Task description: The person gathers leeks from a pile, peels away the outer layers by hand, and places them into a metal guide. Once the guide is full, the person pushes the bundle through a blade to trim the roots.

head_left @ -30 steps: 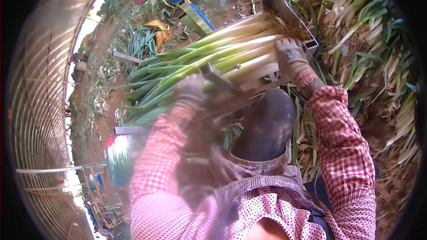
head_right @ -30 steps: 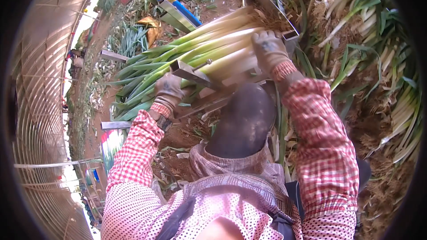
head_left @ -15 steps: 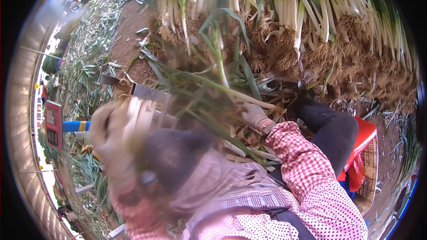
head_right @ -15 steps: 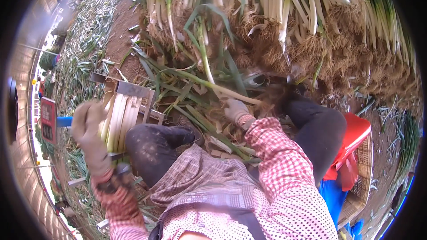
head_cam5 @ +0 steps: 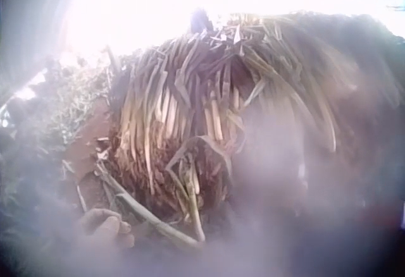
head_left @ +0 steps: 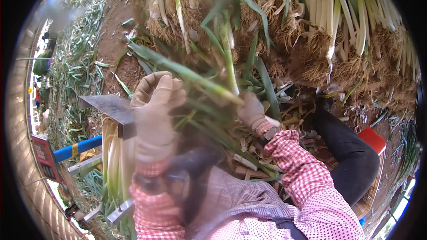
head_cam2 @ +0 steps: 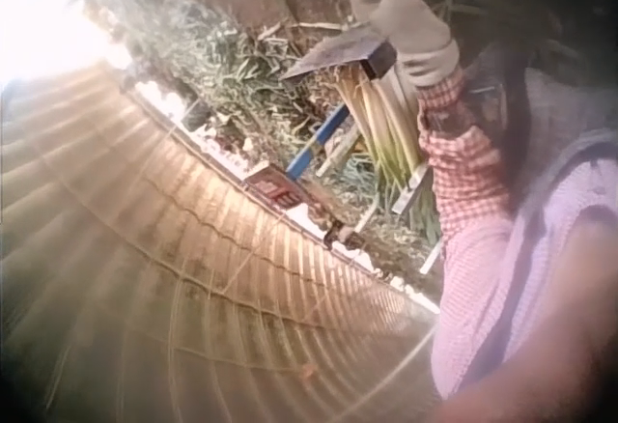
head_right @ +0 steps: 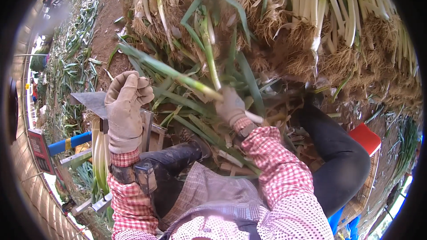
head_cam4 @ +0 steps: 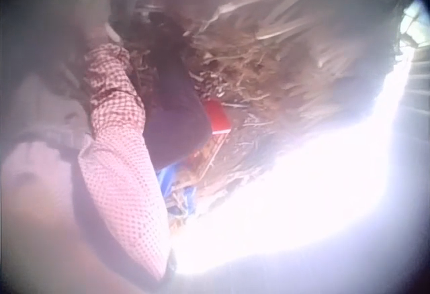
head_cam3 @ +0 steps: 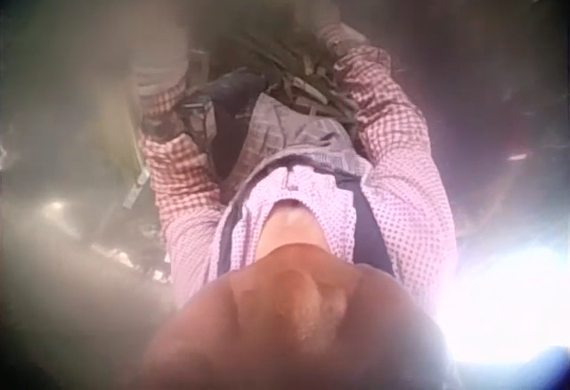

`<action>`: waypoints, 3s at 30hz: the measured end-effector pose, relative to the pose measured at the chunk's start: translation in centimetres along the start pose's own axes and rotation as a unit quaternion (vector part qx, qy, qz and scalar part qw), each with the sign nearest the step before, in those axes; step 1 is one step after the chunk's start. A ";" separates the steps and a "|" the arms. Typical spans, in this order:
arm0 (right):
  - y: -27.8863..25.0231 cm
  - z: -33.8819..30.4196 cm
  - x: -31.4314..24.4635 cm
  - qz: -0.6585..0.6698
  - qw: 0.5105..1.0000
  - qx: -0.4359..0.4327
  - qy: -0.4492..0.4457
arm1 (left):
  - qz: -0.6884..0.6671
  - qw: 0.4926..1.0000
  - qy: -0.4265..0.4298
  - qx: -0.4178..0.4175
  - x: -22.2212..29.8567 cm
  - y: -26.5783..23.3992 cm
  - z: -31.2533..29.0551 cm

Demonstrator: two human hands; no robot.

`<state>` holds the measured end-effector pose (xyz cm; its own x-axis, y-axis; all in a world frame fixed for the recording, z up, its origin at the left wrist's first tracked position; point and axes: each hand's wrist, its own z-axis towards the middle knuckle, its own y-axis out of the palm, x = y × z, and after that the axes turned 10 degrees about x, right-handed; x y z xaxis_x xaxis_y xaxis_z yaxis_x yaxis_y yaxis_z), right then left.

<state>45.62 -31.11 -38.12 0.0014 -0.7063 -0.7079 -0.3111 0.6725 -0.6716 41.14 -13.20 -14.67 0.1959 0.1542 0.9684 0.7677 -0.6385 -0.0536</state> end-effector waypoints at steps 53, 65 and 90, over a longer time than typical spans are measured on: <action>-34.1 18.4 3.1 -0.481 0.801 0.330 0.135 | 0.030 0.999 -0.013 -0.015 1.2 4.6 1.1; -21.2 2.8 -1.3 0.214 0.973 0.074 -0.050 | -0.070 0.958 -0.188 -0.205 -3.1 9.5 0.9; -32.0 11.5 2.1 0.145 0.941 0.231 0.200 | 0.004 0.991 -0.123 -0.061 0.0 5.1 2.6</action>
<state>66.54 -51.55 -20.62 -0.4060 -0.4424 -0.7996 0.2033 0.8093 -0.5510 46.62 -14.52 -15.59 0.3563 0.3178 0.8787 0.6895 -0.7240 -0.0177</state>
